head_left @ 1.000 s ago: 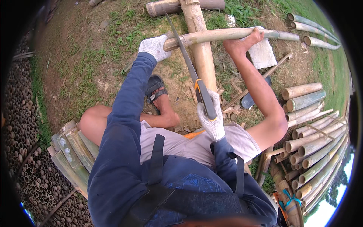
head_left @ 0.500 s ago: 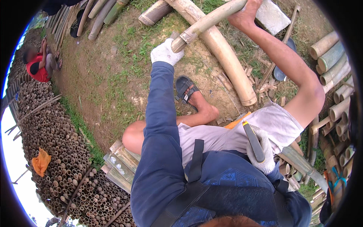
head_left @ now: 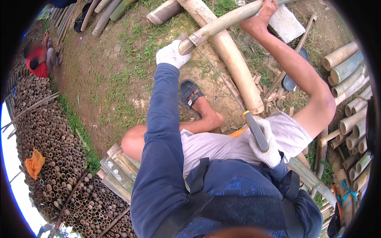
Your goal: The person sits on the ground and uses a hand saw to cut bamboo poles into shorter sections. They repeatedly position the bamboo on a makeshift support, saw through it, and then move the cut pieces aside.
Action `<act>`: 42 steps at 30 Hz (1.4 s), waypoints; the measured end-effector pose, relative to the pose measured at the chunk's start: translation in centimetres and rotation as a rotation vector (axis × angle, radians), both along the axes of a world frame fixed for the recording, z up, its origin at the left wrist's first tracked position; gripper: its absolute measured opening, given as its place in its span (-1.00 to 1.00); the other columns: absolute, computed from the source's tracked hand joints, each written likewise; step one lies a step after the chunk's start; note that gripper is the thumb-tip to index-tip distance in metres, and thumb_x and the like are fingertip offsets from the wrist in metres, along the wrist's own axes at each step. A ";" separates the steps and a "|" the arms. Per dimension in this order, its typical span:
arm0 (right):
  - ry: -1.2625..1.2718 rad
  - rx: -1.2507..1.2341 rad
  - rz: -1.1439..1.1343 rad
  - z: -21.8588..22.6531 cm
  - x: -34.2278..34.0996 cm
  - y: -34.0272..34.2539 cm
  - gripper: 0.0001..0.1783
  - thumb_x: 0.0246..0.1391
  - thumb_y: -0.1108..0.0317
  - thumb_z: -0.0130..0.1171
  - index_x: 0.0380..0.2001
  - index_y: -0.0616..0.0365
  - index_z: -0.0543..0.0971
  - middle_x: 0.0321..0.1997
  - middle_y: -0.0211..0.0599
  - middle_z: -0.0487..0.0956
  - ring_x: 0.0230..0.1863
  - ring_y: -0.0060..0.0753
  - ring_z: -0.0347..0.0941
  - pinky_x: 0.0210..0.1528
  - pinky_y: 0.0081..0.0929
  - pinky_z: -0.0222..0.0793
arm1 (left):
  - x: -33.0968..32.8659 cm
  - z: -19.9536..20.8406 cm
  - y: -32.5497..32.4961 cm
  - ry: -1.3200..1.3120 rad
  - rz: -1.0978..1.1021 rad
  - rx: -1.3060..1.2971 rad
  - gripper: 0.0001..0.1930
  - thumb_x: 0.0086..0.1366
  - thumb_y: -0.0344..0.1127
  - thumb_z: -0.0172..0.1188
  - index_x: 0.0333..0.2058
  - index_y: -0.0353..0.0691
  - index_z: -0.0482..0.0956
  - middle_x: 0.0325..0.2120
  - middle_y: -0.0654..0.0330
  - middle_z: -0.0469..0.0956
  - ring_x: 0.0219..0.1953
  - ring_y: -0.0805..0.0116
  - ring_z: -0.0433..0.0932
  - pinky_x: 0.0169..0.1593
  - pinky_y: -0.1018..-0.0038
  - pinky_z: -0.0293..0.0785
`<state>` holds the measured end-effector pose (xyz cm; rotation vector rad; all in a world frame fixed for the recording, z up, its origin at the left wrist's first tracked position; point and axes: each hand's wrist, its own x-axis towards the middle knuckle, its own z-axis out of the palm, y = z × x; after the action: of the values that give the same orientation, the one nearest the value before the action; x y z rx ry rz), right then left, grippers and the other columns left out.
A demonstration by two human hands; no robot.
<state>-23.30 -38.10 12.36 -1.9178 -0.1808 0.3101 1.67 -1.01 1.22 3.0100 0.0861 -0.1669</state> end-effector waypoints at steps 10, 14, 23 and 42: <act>-0.174 0.176 0.026 -9.7 12.5 9.0 -0.44 0.26 0.51 0.35 0.30 0.17 0.47 0.11 -0.25 0.59 0.12 -0.43 0.52 0.24 -0.42 0.43 | -0.8 -0.7 0.7 -0.046 -0.024 0.014 -0.47 0.16 0.23 0.40 0.03 0.12 0.68 -0.18 0.14 0.80 -0.15 0.01 0.79 -0.01 0.14 0.70; -0.087 0.163 0.008 -9.1 7.8 6.6 -0.45 0.26 0.53 0.32 0.30 0.15 0.46 0.13 -0.23 0.56 0.15 -0.41 0.51 0.24 -0.41 0.43 | -1.2 -0.7 0.8 -0.029 -0.044 0.051 -0.49 0.18 0.23 0.39 0.03 0.15 0.70 -0.19 0.13 0.80 -0.15 0.01 0.79 -0.01 0.12 0.71; 0.038 -0.077 0.027 0.4 0.0 1.0 -0.36 0.21 0.63 0.21 0.36 0.24 0.36 0.29 0.01 0.52 0.30 -0.05 0.53 0.38 -0.17 0.42 | -0.6 -1.5 1.2 -0.048 -0.028 0.014 -0.46 0.15 0.23 0.45 0.05 0.17 0.69 -0.19 0.13 0.80 -0.16 0.02 0.79 -0.02 0.13 0.71; 0.068 -0.036 0.014 -1.9 1.2 1.3 -0.35 0.19 0.60 0.27 0.35 0.24 0.38 0.27 0.00 0.53 0.29 -0.05 0.55 0.37 -0.19 0.42 | -0.9 -1.1 0.9 -0.089 -0.038 -0.020 -0.54 0.19 0.16 0.37 -0.03 0.07 0.70 -0.22 0.06 0.79 -0.16 0.01 0.79 -0.03 0.10 0.72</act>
<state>-22.13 -36.77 10.50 -1.9393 -0.1438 0.3895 0.77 -0.13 0.08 2.9956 0.0185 -0.0371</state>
